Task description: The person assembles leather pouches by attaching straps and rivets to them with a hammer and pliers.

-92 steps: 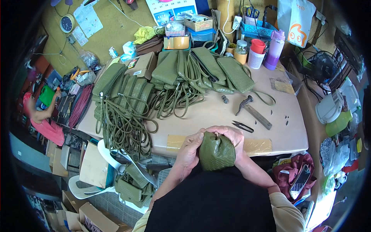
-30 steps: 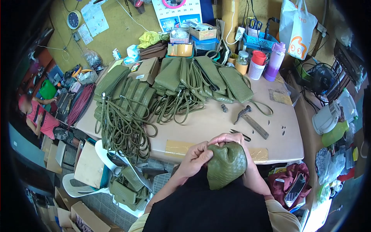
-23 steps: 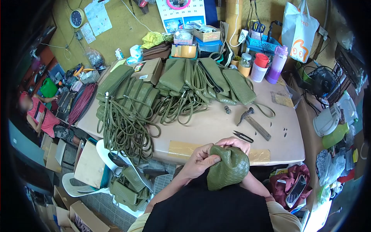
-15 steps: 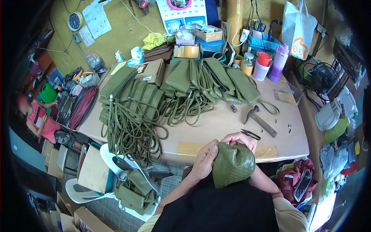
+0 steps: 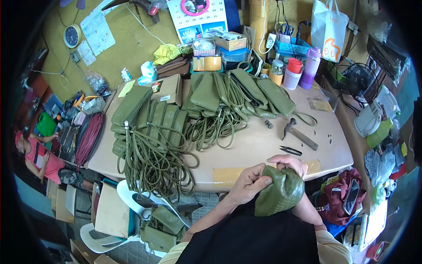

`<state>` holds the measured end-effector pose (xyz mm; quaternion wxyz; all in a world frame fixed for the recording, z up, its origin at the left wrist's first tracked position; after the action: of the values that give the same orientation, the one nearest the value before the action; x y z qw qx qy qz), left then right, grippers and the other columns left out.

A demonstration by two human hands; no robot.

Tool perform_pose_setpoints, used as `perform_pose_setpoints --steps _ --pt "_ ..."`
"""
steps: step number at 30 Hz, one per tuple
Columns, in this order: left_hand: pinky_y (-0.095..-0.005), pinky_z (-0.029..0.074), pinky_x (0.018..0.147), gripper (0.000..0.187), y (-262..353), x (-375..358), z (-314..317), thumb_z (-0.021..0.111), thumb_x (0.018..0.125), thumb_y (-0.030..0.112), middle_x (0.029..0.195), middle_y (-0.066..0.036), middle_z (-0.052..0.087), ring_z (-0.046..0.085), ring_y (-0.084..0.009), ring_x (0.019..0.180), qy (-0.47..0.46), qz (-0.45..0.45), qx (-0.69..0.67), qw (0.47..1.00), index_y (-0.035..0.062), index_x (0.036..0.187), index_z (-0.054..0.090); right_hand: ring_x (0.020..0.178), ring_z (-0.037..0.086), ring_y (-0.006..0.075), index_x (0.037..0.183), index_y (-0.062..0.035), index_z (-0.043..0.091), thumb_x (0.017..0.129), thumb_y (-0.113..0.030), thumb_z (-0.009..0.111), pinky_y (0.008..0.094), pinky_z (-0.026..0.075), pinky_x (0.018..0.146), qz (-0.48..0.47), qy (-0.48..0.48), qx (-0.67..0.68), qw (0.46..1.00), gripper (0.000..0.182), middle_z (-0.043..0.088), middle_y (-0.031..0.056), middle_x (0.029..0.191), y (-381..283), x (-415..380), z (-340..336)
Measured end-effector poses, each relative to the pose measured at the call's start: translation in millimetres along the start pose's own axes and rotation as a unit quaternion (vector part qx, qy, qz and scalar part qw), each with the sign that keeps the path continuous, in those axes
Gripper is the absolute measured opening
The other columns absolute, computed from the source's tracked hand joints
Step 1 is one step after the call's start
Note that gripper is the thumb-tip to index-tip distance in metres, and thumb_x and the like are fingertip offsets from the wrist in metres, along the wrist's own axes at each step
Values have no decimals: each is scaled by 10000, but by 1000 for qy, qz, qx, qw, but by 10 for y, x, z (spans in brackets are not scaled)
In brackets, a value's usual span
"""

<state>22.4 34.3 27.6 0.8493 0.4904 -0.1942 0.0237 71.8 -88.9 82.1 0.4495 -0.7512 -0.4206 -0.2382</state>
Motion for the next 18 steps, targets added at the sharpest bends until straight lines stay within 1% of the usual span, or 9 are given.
perform_pose_setpoints --steps 2,4,5,8,10,11,12,15,18 --pt "-173 348 594 232 -50 11 -25 547 979 261 762 56 519 429 -3 668 9 -18 5 1000 37 922 574 510 471 74 1021 -33 675 746 -116 725 223 402 494 23 -73 134 988 292 549 -20 651 38 48 -15" --pt "-177 336 526 306 -65 -7 -50 540 976 327 728 66 519 424 -12 601 -4 -86 -21 996 27 980 601 586 513 47 1026 -47 685 739 -79 719 212 416 535 290 -199 377 857 291 615 -4 725 39 -17 46" --pt "-181 332 503 329 -114 -33 -28 543 971 348 712 69 520 427 -14 575 -31 -94 -44 994 27 1002 608 662 579 51 1004 -26 682 747 -62 723 210 463 586 320 -196 420 826 263 673 26 807 67 -92 42" --pt "-183 338 481 347 -225 -22 -12 559 957 376 683 68 528 455 -9 552 -101 -112 -95 984 36 999 617 722 632 80 979 1 676 750 -44 733 220 504 646 183 -188 279 924 240 695 66 860 103 -266 -36" --pt "-176 339 494 345 -138 47 99 567 952 383 672 69 524 449 -4 556 -178 10 -40 983 43 927 613 721 640 93 951 8 668 740 -28 741 233 521 662 141 -150 250 946 226 698 80 859 66 -252 -55" --pt "-181 334 518 332 -130 -1 82 551 966 362 677 75 509 423 -7 577 -183 -110 -55 975 44 889 612 724 640 97 936 7 670 736 -29 737 231 518 655 151 -114 246 951 214 702 89 863 88 -255 -76" --pt "-181 334 518 332 -154 -10 89 551 966 362 677 75 509 423 -7 577 -185 -109 -54 975 44 889 612 728 640 101 921 6 672 733 -29 733 229 515 648 159 -79 241 954 202 706 98 867 118 -251 -90" --pt "-201 355 543 335 -266 -24 120 524 984 337 678 79 503 419 -22 598 -105 -116 -57 986 32 883 617 728 643 113 851 13 650 745 -39 717 231 517 649 182 -29 254 949 136 711 125 879 96 -252 -53" --pt "-221 383 567 346 -179 -25 113 495 999 322 695 68 518 444 -36 629 4 -14 47 999 19 882 612 672 624 104 830 15 628 745 -41 701 227 492 585 190 41 283 939 125 702 108 831 258 -306 16"
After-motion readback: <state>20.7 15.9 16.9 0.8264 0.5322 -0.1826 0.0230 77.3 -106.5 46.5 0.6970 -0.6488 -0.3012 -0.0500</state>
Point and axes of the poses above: each hand's wrist, its own x-axis towards the middle knuckle, its own z-axis out of the palm, y = z × x, the point moved 4 cm from there along x, towards the middle knuckle
